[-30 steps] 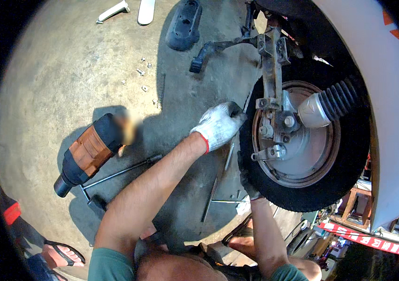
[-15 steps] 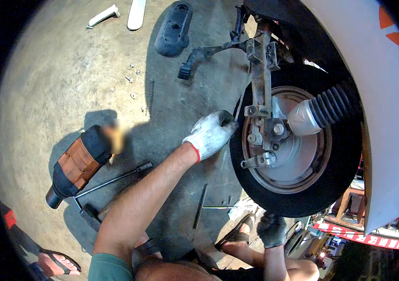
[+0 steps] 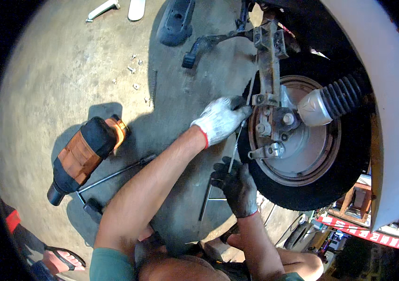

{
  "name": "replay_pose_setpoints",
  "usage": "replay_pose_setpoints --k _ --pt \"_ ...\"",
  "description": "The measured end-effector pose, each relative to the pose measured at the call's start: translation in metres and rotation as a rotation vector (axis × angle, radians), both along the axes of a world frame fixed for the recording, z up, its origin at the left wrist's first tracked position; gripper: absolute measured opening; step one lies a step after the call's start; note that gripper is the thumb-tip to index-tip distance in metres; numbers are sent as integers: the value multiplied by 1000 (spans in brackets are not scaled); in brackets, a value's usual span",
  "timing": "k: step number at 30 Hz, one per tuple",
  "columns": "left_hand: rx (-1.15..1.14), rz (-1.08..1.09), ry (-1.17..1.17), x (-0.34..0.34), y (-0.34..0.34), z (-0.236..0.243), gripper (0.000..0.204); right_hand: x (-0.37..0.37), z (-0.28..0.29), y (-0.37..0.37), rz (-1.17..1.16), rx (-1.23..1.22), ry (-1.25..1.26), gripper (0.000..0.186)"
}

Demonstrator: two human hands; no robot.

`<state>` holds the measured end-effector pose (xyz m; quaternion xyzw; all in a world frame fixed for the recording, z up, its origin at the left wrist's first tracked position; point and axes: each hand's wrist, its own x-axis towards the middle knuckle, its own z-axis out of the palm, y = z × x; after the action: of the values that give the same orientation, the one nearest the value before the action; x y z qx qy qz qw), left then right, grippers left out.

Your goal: The person loosens a bolt on the rear wheel hub using an impact driver, uses a wrench to detach a cable assembly, and then reassembles the brake components by hand and with a wrench.

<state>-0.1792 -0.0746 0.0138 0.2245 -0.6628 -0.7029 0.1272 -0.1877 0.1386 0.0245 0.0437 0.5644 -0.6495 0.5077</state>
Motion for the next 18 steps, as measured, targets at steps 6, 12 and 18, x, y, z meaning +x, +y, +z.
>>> replay_pose_setpoints --k 6,12,18 --pt "25 107 85 -11 10 -16 31 -3 3 -16 28 101 259 31" --pt "170 242 117 -18 19 -28 28 8 1 -26 -69 123 240 24" --pt "67 285 152 -22 15 -29 27 8 -4 -29 -113 109 264 26"
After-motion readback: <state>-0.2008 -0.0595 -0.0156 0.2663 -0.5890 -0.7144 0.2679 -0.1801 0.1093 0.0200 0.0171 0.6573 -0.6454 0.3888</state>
